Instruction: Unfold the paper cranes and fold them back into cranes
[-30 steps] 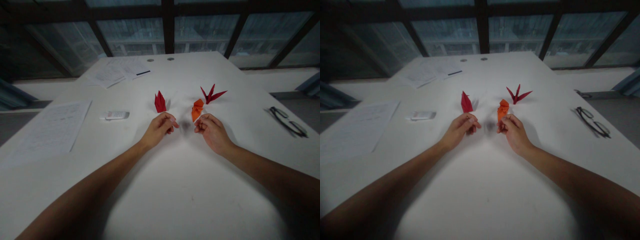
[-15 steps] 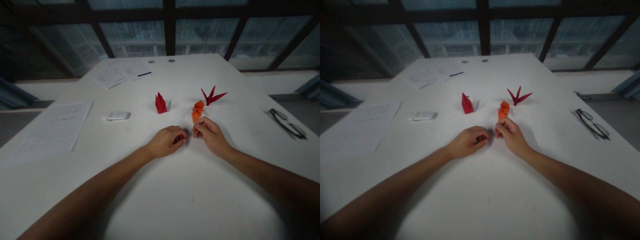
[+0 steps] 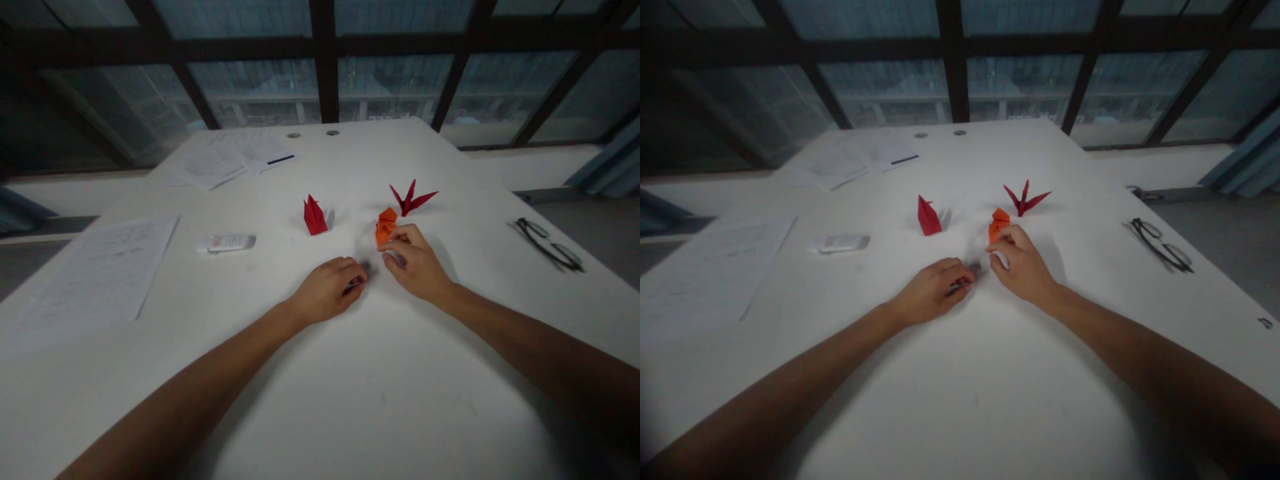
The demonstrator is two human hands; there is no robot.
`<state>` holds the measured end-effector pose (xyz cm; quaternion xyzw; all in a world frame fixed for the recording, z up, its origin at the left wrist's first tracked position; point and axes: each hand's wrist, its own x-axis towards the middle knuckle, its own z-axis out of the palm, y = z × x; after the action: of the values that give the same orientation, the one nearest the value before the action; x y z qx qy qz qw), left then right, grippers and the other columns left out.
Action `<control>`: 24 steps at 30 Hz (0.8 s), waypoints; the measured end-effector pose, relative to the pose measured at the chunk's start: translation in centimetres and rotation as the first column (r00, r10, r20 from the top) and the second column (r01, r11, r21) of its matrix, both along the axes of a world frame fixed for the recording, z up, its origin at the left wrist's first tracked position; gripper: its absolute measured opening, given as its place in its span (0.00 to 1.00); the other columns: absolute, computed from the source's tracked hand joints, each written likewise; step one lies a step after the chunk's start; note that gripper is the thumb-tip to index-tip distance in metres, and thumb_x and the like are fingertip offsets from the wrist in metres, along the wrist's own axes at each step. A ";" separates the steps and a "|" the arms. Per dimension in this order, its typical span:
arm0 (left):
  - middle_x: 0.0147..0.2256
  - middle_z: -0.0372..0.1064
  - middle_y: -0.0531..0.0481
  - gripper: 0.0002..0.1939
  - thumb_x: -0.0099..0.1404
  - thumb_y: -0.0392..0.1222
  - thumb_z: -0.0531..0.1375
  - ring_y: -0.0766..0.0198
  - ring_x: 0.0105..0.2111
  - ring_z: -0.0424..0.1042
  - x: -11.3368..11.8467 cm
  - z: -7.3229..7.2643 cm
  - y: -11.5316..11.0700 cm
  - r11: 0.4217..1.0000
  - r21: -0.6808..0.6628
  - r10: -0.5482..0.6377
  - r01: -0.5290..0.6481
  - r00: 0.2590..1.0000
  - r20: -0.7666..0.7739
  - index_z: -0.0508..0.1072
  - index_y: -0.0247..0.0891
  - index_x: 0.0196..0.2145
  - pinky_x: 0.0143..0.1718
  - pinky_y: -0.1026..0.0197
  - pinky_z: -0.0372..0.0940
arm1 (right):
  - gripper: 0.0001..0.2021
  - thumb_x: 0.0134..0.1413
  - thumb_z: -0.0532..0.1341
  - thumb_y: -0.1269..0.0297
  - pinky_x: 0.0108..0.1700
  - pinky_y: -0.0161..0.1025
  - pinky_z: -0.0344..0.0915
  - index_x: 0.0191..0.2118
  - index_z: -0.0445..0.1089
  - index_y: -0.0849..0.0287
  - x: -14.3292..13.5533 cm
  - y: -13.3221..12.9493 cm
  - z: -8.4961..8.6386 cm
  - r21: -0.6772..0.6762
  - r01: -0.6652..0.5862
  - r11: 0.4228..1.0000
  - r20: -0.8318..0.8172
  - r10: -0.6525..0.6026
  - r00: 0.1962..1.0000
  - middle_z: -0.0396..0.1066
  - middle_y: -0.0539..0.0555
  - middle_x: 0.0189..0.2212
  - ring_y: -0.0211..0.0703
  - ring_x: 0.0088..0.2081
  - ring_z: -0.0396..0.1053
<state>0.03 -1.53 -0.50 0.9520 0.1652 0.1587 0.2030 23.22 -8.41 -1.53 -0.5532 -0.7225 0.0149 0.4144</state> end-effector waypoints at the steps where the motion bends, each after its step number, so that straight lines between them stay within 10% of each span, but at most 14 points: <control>1: 0.40 0.72 0.46 0.06 0.71 0.38 0.57 0.57 0.41 0.71 0.0 0.0 0.0 1.000 0.007 0.000 0.000 1.000 -0.006 0.73 0.39 0.44 0.45 0.57 0.66 | 0.10 0.60 0.61 0.70 0.56 0.54 0.69 0.44 0.78 0.54 0.5 0.3 -0.1 0.021 0.056 0.998 0.030 -0.057 0.998 0.67 0.62 0.54 0.56 0.53 0.69; 8: 0.40 0.72 0.45 0.06 0.70 0.38 0.57 0.57 0.41 0.70 0.1 -0.1 0.0 1.000 0.025 0.008 -0.008 1.000 -0.018 0.72 0.38 0.43 0.46 0.56 0.66 | 0.26 0.61 0.60 0.67 0.60 0.68 0.63 0.65 0.67 0.57 1.6 1.4 -0.7 -0.199 0.182 0.963 0.307 -0.115 0.945 0.62 0.63 0.69 0.69 0.64 0.61; 14: 0.40 0.71 0.47 0.08 0.73 0.43 0.57 0.62 0.37 0.70 0.2 0.2 0.0 0.991 -0.135 0.025 -0.016 0.997 0.068 0.73 0.38 0.42 0.42 0.60 0.65 | 0.17 0.60 0.61 0.68 0.61 0.58 0.66 0.54 0.74 0.55 1.6 1.6 -1.0 -0.018 0.075 0.997 -0.082 -0.076 0.994 0.76 0.60 0.54 0.57 0.56 0.71; 18: 0.35 0.67 0.51 0.14 0.75 0.52 0.55 0.68 0.29 0.65 0.3 0.1 0.6 0.886 -0.442 0.276 -0.141 0.926 0.256 0.70 0.38 0.42 0.32 0.64 0.61 | 0.08 0.60 0.61 0.67 0.49 0.48 0.73 0.42 0.76 0.54 0.3 0.6 -0.7 -0.150 -0.133 0.980 -0.458 0.051 0.888 0.78 0.54 0.41 0.48 0.43 0.76; 24: 0.29 0.66 0.55 0.17 0.70 0.55 0.62 0.69 0.27 0.63 0.0 0.2 1.0 0.791 -0.605 0.288 -0.094 0.929 0.232 0.69 0.36 0.43 0.28 0.66 0.58 | 0.17 0.57 0.65 0.73 0.51 0.46 0.72 0.51 0.76 0.51 -1.8 -0.9 0.0 -0.178 -0.315 0.932 -0.355 0.238 0.904 0.78 0.54 0.47 0.46 0.46 0.76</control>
<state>0.06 -0.49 -0.26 0.7841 0.2681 0.2682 0.4913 21.41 -9.30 -1.54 -0.4785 -0.7085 0.2494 0.4548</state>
